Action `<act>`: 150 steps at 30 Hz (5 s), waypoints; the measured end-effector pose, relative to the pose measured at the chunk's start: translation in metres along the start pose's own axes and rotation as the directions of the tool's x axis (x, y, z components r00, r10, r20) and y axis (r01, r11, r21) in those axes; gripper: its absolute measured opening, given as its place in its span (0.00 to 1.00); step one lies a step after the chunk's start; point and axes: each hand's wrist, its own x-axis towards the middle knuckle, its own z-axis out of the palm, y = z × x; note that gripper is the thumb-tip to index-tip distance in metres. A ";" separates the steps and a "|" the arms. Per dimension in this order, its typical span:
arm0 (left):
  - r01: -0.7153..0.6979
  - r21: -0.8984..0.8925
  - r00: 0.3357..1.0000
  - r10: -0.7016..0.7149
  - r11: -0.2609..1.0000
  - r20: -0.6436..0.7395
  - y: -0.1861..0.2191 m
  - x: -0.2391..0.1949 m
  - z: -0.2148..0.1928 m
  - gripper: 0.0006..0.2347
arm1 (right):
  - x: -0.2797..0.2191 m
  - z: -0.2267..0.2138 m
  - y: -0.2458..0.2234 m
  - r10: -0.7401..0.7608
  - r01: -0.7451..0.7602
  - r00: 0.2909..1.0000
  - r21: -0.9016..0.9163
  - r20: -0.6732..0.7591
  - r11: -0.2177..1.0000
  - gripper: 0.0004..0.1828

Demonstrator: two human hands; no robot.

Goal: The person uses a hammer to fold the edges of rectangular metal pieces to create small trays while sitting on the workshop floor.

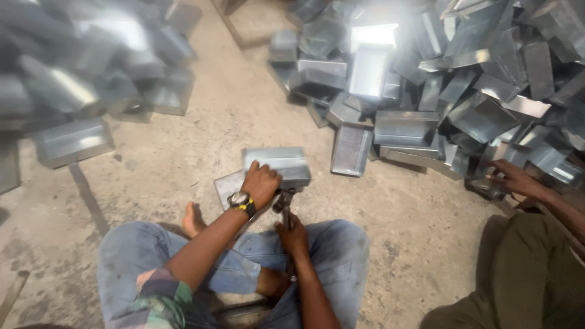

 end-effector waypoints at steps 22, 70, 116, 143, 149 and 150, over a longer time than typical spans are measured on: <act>-0.005 -0.811 0.525 -0.693 -0.584 0.495 -0.087 -0.115 0.128 0.37 | -0.015 -0.023 -0.024 0.153 -0.152 0.988 -0.011 0.039 0.988 0.31; 0.601 0.016 0.772 -0.586 0.799 0.245 -0.065 -0.012 0.024 0.42 | -0.106 -0.079 -0.140 -0.413 0.582 0.779 0.301 -0.472 0.755 0.25; 0.585 -0.024 0.765 -0.541 0.811 0.348 -0.060 -0.019 0.019 0.20 | -0.043 -0.072 -0.101 -0.133 0.185 0.926 0.116 -0.353 0.976 0.25; 0.550 -0.080 0.818 -0.517 0.831 0.251 -0.069 0.016 0.014 0.45 | -0.033 -0.058 -0.122 -0.437 0.388 0.874 -0.237 -0.212 0.891 0.23; 0.515 -0.088 0.836 -0.477 0.853 0.272 -0.050 -0.006 0.011 0.46 | -0.062 -0.069 -0.133 -0.325 0.382 0.913 0.235 -0.247 0.894 0.24; 0.512 -0.093 0.831 -0.465 0.854 0.306 -0.042 -0.016 0.010 0.46 | -0.067 -0.073 -0.136 -0.384 0.456 0.881 0.276 -0.277 0.846 0.25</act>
